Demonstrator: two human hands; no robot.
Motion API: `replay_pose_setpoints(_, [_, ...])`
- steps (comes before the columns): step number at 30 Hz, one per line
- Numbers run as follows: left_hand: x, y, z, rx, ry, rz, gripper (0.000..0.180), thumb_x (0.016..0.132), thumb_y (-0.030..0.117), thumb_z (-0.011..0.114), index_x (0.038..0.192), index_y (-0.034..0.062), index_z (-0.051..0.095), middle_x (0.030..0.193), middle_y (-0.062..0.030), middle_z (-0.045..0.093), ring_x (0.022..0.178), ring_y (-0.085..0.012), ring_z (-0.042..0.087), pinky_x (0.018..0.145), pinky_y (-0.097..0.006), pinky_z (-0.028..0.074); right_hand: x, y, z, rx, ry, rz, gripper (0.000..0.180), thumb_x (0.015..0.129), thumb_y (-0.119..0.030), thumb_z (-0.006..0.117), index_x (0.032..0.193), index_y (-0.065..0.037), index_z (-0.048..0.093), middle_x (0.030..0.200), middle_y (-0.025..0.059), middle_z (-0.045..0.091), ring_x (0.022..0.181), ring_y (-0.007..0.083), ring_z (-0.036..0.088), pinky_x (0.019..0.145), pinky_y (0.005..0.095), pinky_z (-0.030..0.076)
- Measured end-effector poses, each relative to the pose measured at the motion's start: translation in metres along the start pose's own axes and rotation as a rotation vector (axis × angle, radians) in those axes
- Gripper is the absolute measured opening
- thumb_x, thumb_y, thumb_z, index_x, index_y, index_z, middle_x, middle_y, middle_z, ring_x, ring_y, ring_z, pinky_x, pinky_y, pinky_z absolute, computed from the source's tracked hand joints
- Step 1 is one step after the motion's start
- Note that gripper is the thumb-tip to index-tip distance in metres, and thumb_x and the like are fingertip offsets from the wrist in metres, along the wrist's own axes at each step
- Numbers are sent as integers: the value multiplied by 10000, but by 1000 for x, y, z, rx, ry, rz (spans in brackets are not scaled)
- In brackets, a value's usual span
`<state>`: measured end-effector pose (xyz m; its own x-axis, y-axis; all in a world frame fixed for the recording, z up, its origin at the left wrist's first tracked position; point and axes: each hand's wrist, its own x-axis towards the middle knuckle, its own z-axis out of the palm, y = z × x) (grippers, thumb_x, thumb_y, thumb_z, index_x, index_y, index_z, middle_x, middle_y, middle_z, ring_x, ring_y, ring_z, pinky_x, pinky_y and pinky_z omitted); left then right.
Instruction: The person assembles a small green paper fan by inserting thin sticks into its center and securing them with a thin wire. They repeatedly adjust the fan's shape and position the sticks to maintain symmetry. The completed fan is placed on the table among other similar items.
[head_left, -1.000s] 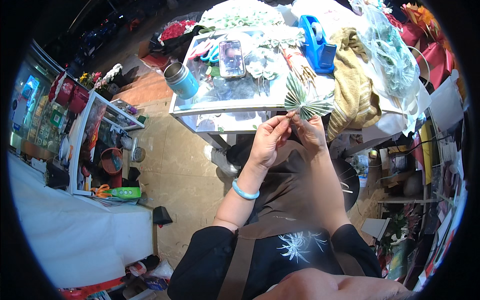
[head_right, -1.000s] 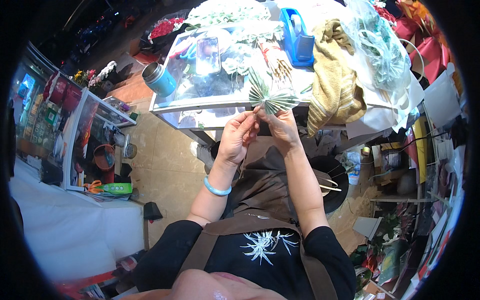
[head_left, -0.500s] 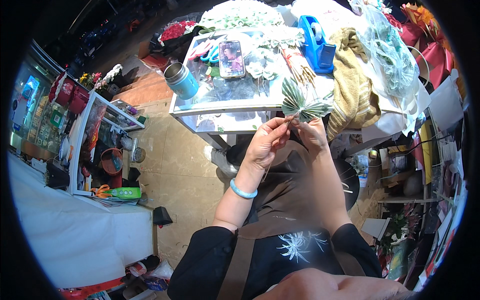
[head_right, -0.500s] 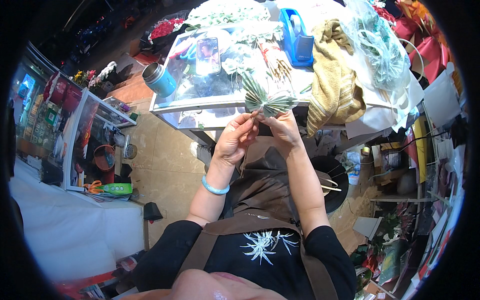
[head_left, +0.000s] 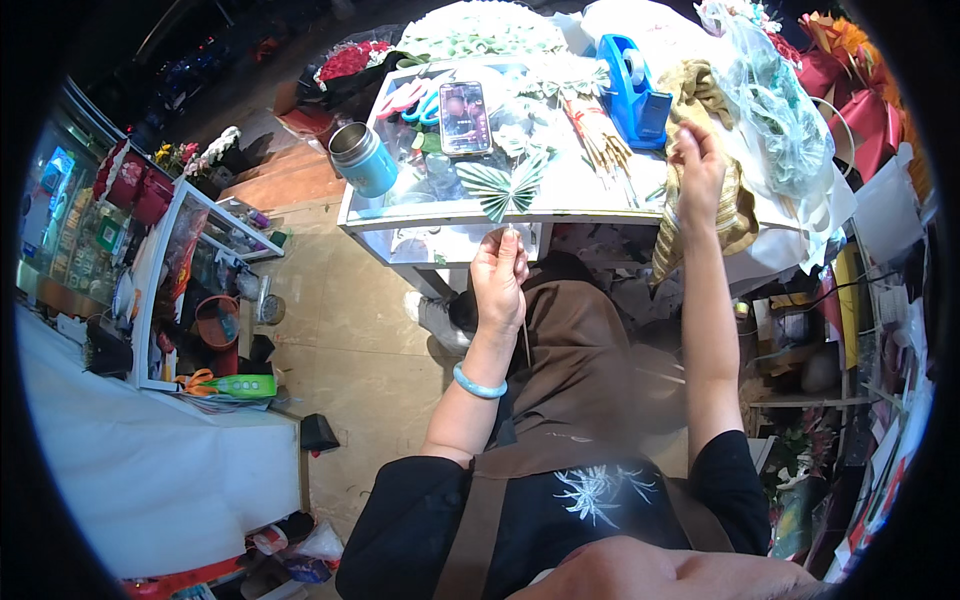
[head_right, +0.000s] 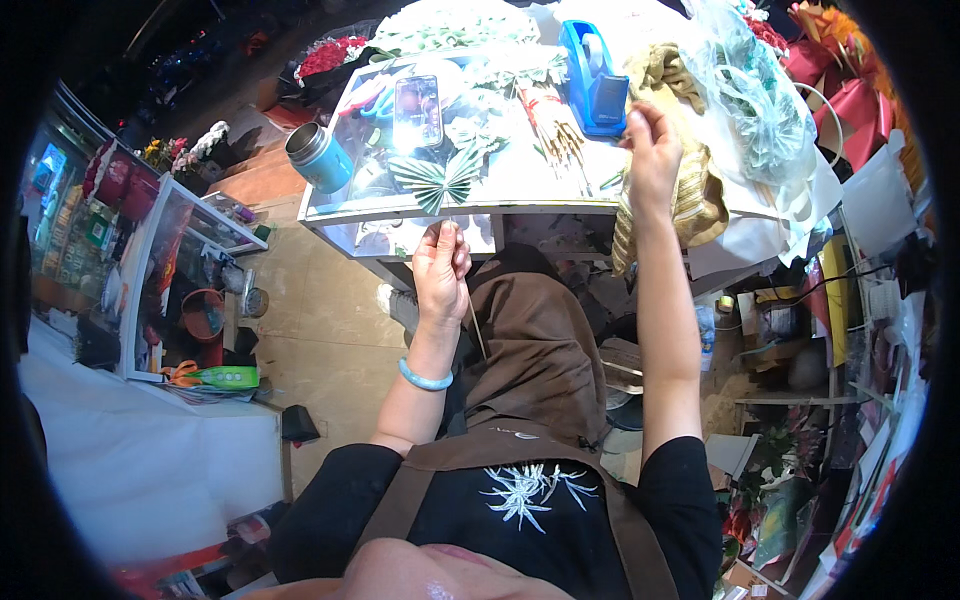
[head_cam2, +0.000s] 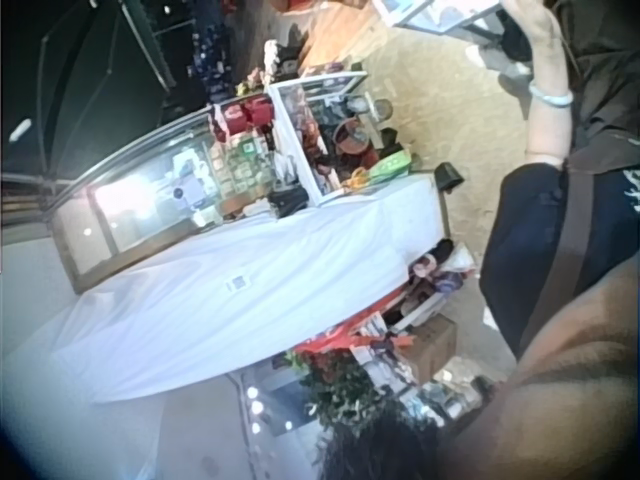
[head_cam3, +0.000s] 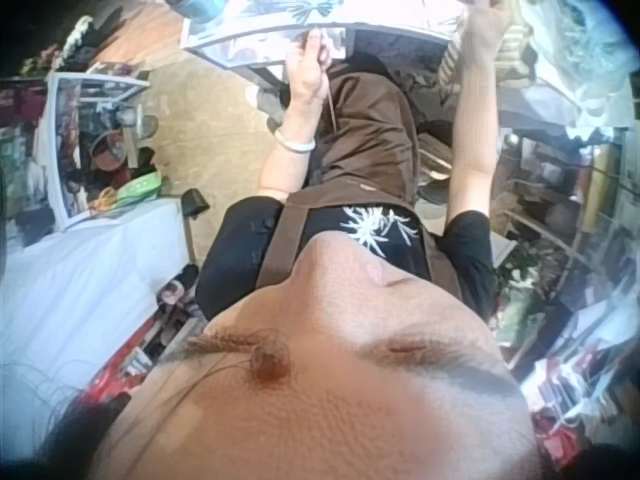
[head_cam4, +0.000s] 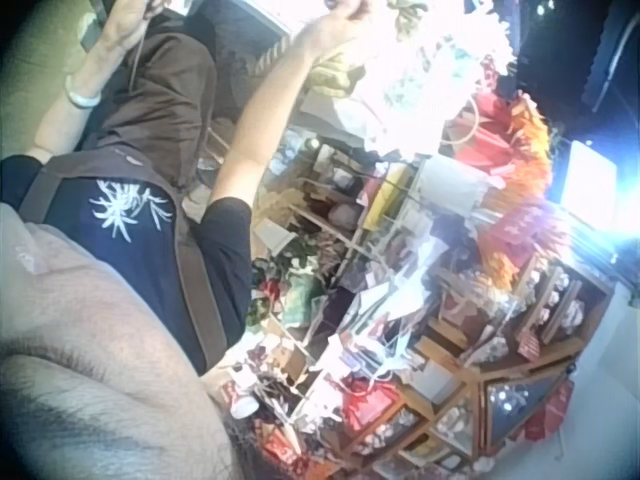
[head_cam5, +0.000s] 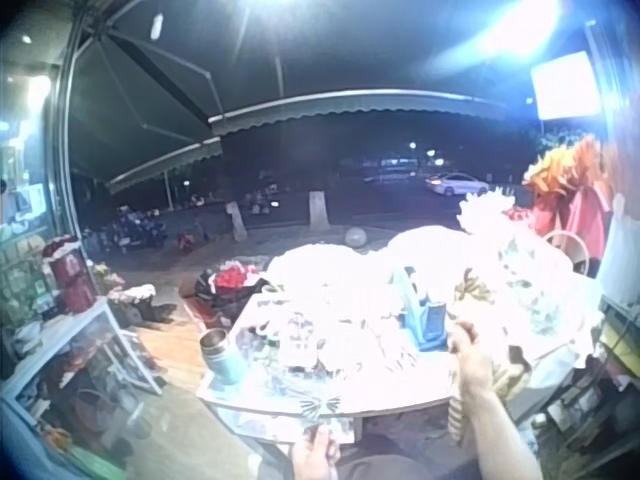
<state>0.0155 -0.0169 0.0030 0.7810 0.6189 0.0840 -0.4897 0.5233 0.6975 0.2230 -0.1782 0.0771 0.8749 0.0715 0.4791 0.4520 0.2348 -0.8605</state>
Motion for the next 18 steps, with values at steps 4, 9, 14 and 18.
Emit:
replay_pose_setpoints(4, [-2, -1, -7, 56, 41, 33, 165, 898, 209, 573, 871, 53, 526, 683, 28, 489, 518, -22, 376, 439, -147, 280, 55, 14, -6, -306, 65, -26, 322, 890, -286, 555, 1084, -29, 551, 965, 47, 570, 870, 113, 526, 697, 242, 445])
replay_pose_setpoints(9, [-3, 2, -12, 118, 105, 131, 183, 908, 215, 557, 861, 39, 537, 669, 31, 483, 522, -15, 372, 450, -147, 284, 87, 28, 2, -465, -129, 292, 431, 858, -444, 560, 1069, -69, 573, 985, 36, 573, 863, 125, 506, 699, 287, 421])
replay_pose_setpoints(14, [-3, 2, -12, 163, 130, 147, 179, 919, 191, 537, 955, 19, 573, 689, 31, 505, 520, -9, 374, 446, -144, 276, 94, 25, 12, -442, -37, 455, 321, 842, -371, 594, 1009, -97, 613, 870, 12, 596, 718, 118, 506, 644, 297, 388])
replay_pose_setpoints(18, [-4, 1, -9, 186, 146, 133, 168, 920, 167, 531, 1005, 32, 582, 699, 27, 527, 506, -3, 387, 421, -138, 266, 101, 20, 9, -218, -84, 540, 180, 798, -230, 665, 944, -125, 662, 934, 19, 613, 729, 123, 519, 643, 320, 380])
